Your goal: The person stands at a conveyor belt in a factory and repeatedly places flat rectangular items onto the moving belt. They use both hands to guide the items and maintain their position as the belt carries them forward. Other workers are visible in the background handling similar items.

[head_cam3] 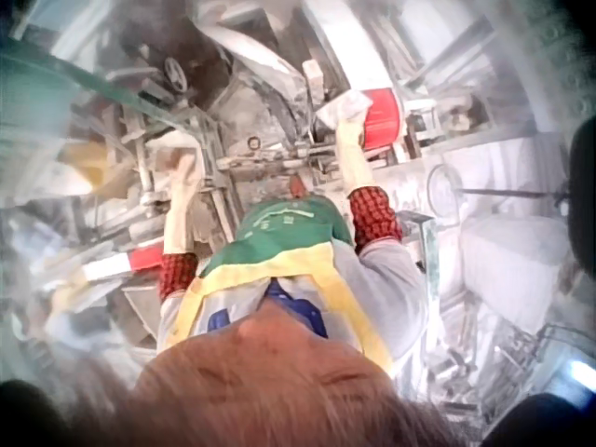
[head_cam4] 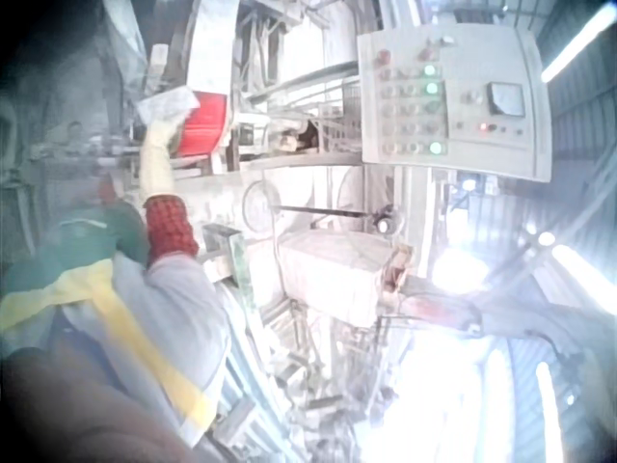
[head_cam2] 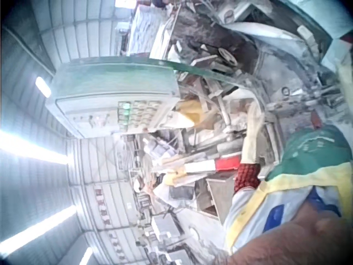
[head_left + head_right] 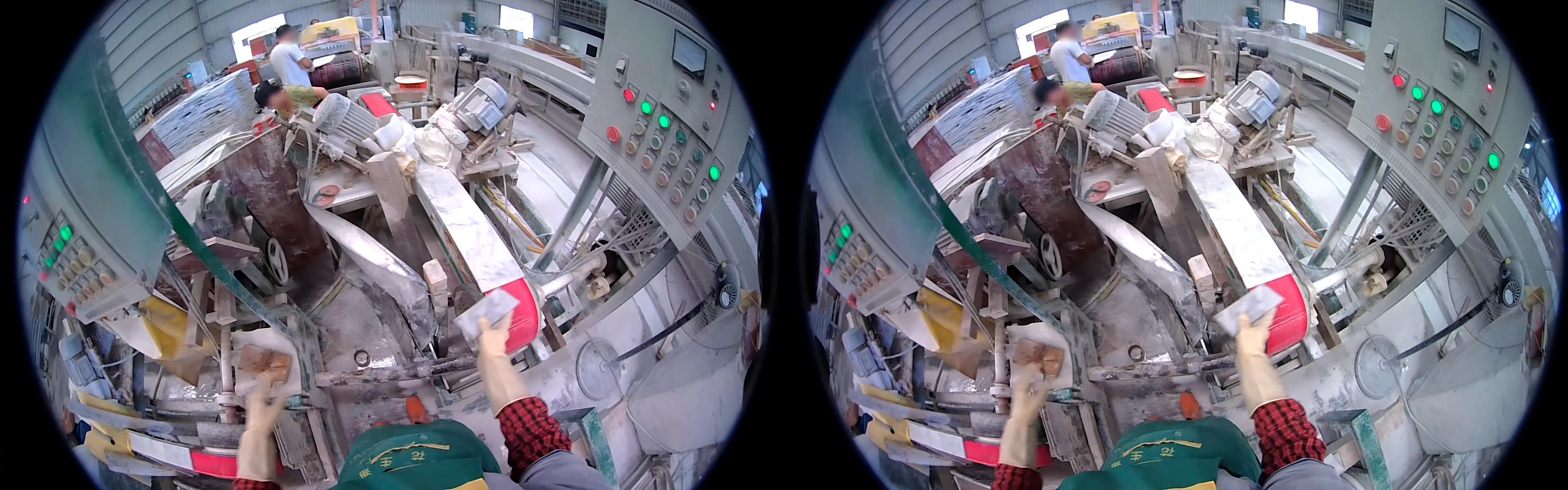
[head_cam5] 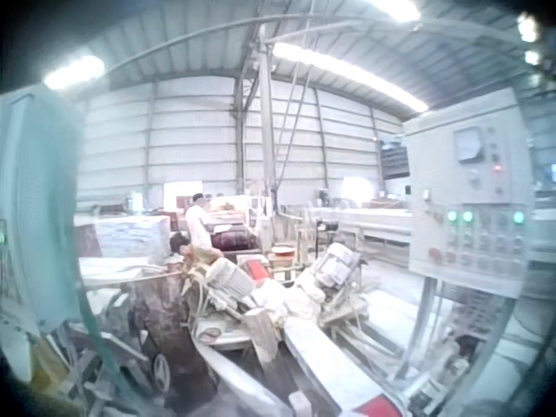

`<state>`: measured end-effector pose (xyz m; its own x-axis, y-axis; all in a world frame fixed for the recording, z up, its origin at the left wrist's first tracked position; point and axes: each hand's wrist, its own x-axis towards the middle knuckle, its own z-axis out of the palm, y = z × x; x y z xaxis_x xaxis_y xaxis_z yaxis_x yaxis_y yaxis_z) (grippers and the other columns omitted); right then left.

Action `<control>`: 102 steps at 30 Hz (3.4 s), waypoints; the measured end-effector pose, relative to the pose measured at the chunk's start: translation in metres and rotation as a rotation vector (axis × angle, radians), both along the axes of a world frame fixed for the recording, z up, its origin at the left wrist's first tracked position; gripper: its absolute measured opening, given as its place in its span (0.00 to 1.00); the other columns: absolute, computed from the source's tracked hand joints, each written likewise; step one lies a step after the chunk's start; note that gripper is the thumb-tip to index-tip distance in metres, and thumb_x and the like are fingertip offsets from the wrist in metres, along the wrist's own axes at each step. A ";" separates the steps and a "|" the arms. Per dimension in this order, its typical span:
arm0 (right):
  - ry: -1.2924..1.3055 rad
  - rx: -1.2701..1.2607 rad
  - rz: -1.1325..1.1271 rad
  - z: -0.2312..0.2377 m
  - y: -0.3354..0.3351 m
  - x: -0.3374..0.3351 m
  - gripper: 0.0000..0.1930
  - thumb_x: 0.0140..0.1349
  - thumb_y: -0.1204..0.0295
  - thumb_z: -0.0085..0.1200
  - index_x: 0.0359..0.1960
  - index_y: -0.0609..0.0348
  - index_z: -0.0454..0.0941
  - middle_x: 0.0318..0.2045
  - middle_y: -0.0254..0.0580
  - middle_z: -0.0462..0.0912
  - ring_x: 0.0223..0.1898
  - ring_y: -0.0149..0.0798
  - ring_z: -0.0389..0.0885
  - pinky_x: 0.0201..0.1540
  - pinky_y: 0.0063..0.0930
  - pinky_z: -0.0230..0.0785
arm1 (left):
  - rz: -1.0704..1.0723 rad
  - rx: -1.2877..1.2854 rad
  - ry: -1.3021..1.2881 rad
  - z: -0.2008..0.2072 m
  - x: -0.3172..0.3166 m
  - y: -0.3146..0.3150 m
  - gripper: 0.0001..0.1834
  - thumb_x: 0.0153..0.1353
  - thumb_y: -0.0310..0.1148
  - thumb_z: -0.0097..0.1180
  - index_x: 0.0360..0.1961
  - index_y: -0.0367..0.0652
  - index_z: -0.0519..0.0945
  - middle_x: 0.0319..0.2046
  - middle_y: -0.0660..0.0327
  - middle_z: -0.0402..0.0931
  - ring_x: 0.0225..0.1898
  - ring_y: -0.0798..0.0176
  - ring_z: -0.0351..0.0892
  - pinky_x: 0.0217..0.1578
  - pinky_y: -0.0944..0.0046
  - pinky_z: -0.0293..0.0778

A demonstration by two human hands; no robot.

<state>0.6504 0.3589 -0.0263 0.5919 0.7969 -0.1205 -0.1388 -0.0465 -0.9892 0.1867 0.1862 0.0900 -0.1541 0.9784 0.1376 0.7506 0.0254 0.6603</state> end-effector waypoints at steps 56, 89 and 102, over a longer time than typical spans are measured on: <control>0.125 -0.420 0.333 -0.149 -0.048 0.045 0.28 0.61 0.77 0.46 0.65 0.52 0.60 0.22 0.49 0.80 0.16 0.40 0.77 0.16 0.34 0.70 | 1.205 -0.180 0.777 -0.078 -0.123 -0.175 0.27 0.64 0.44 0.45 0.60 0.39 0.67 0.65 0.44 0.57 0.66 0.40 0.53 0.66 0.45 0.45; 0.142 -0.635 0.478 -0.174 -0.081 0.050 0.28 0.61 0.75 0.51 0.64 0.54 0.59 0.26 0.50 0.81 0.20 0.43 0.80 0.21 0.36 0.74 | 1.178 0.016 0.571 -0.062 -0.107 -0.167 0.29 0.61 0.36 0.52 0.62 0.36 0.64 0.62 0.42 0.63 0.63 0.41 0.61 0.63 0.50 0.56; 0.099 -0.638 0.477 -0.125 -0.062 0.074 0.29 0.61 0.78 0.48 0.65 0.54 0.57 0.28 0.55 0.81 0.22 0.45 0.81 0.22 0.39 0.75 | 1.498 0.021 0.423 -0.106 -0.195 -0.192 0.34 0.55 0.40 0.59 0.60 0.33 0.65 0.61 0.39 0.59 0.58 0.34 0.61 0.58 0.45 0.61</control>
